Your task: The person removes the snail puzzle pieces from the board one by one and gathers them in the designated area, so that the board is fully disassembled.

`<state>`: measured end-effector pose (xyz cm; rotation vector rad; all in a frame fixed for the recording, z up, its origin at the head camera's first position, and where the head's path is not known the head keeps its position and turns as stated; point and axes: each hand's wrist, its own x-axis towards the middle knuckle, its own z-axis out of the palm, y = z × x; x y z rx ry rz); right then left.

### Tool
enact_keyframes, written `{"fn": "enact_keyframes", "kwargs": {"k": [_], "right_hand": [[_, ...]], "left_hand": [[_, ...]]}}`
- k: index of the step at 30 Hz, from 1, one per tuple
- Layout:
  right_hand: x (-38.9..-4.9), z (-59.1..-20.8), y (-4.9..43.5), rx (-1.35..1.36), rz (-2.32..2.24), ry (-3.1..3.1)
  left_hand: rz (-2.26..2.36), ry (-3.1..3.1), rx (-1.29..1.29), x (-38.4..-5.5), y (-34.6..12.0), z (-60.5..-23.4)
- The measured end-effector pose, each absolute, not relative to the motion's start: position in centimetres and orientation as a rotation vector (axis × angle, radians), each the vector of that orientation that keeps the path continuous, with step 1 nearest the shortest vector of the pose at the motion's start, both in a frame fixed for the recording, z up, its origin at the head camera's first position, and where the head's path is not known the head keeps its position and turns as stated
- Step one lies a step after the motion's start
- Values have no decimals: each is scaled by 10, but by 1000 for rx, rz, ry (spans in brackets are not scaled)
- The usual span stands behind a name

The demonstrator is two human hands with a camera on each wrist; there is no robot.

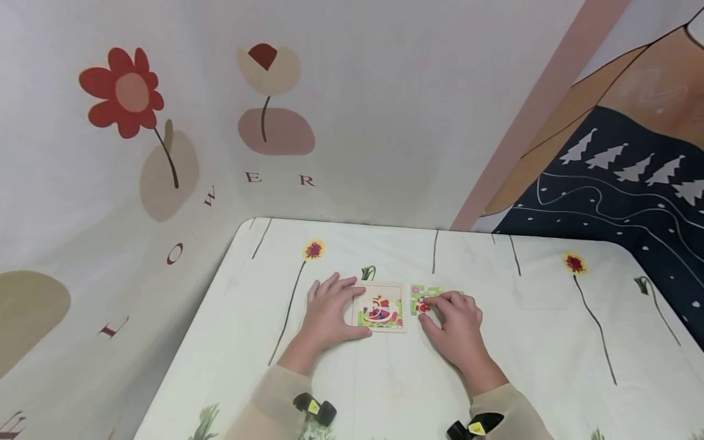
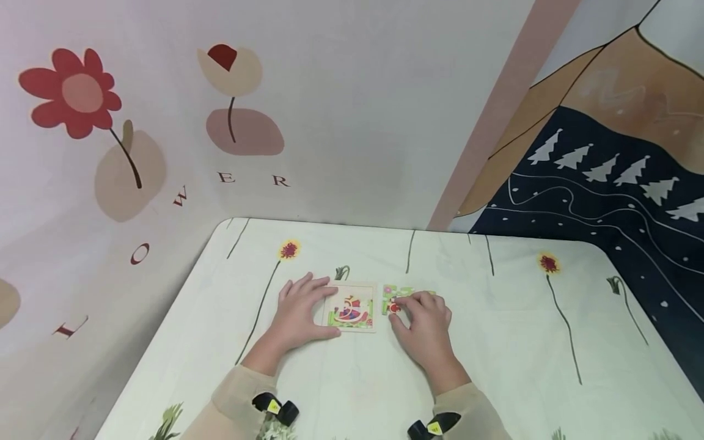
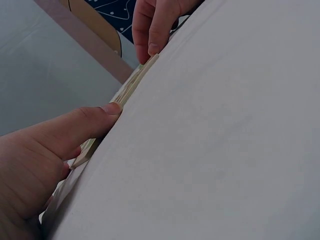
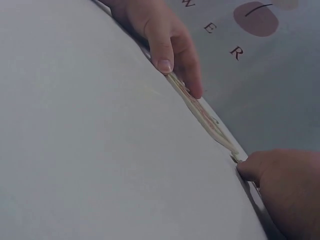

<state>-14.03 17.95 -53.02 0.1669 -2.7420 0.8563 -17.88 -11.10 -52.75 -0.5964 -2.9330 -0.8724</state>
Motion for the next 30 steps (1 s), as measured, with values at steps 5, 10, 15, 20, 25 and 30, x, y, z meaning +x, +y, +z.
{"fn": "enact_keyframes", "kwargs": {"k": [5,10,15,20,25,30], "right_hand": [[-141,-530,178,184,846,-2722],[-142,-530,177,176,855,-2723],[-142,-531,174,183,887,-2685],[-146,-528,161,279,936,-2617],[-152,-525,143,355,907,-2642],[-157,-522,124,408,869,-2688]], "left_hand": [[-859,-2942,-596,-179,-112,-525],[-855,-2939,-586,-179,-113,-526],[-860,-2937,-588,-179,-112,-528],[-861,-2937,-583,-179,-111,-528],[-849,-2940,-587,-179,-111,-527],[-846,-2945,-593,-179,-111,-526]]}}
